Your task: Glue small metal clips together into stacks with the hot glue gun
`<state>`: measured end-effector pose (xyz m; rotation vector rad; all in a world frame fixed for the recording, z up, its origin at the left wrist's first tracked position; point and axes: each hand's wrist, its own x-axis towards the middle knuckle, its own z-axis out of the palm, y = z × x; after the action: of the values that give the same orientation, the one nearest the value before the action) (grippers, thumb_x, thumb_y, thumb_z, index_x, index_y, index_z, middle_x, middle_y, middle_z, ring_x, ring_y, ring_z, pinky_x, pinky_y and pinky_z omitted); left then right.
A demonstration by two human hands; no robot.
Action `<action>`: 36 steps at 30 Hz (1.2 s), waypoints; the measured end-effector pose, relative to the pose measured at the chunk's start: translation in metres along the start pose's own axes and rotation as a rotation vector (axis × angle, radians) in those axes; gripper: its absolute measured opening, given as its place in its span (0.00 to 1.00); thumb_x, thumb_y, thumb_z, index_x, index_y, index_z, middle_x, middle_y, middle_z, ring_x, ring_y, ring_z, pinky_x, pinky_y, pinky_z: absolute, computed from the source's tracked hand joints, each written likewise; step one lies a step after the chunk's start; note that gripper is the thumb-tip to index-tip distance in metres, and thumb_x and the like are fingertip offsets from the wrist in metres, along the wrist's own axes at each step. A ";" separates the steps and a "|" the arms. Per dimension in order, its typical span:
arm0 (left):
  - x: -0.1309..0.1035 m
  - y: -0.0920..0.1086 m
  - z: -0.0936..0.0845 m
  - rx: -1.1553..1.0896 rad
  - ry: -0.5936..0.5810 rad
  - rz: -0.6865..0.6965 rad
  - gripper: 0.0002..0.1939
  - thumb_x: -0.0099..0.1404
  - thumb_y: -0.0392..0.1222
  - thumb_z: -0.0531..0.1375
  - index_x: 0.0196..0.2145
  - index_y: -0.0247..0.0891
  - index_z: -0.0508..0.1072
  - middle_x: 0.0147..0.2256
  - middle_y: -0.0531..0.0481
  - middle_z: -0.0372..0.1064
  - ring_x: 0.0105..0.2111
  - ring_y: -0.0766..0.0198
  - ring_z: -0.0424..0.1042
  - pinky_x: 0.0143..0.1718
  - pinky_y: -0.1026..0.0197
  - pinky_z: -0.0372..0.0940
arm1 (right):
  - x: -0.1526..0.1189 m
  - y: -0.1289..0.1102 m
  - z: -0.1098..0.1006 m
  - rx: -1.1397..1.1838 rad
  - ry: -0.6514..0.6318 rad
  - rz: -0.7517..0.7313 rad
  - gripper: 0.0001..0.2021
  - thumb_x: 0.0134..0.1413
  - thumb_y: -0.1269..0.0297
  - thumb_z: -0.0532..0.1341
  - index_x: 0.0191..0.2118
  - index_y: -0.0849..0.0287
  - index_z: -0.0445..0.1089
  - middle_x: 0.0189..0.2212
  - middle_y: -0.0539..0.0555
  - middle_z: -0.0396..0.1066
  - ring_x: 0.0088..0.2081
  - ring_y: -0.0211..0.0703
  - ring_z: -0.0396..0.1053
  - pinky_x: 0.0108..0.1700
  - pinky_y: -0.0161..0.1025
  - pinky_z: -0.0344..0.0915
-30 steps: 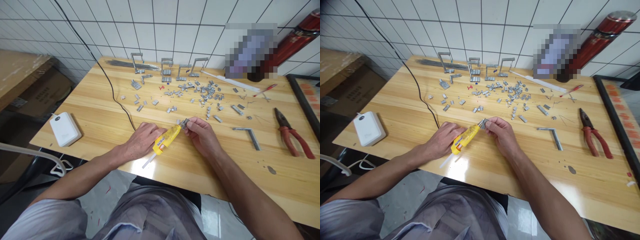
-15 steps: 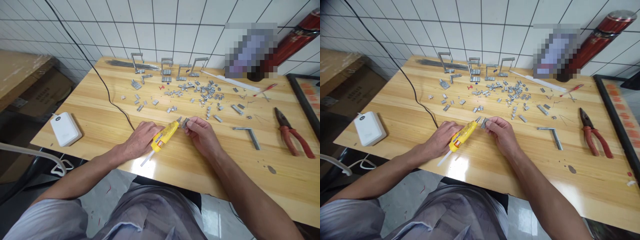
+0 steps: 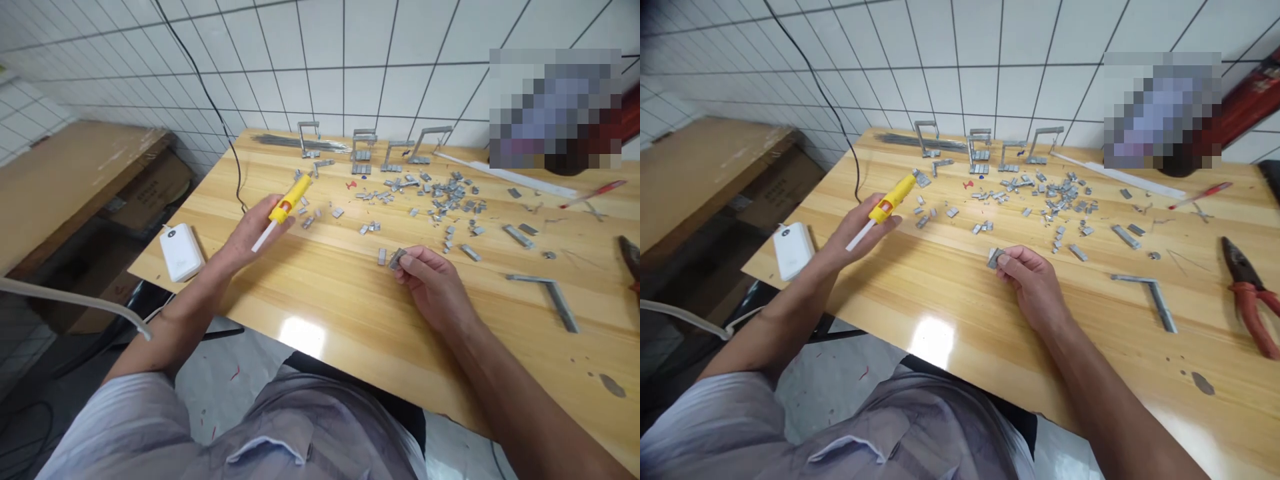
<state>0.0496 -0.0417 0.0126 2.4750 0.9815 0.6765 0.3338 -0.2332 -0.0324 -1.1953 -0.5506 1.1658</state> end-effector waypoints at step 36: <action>-0.054 0.075 0.032 -0.412 -0.444 -0.030 0.13 0.76 0.53 0.60 0.45 0.41 0.73 0.33 0.52 0.71 0.30 0.62 0.70 0.31 0.61 0.66 | 0.000 -0.005 0.000 0.011 -0.053 0.030 0.15 0.41 0.54 0.79 0.27 0.53 0.76 0.25 0.48 0.73 0.26 0.37 0.65 0.30 0.37 0.62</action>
<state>0.0725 -0.1370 0.0104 2.1077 0.6335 0.2605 0.3361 -0.2330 -0.0280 -1.1694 -0.5667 1.2277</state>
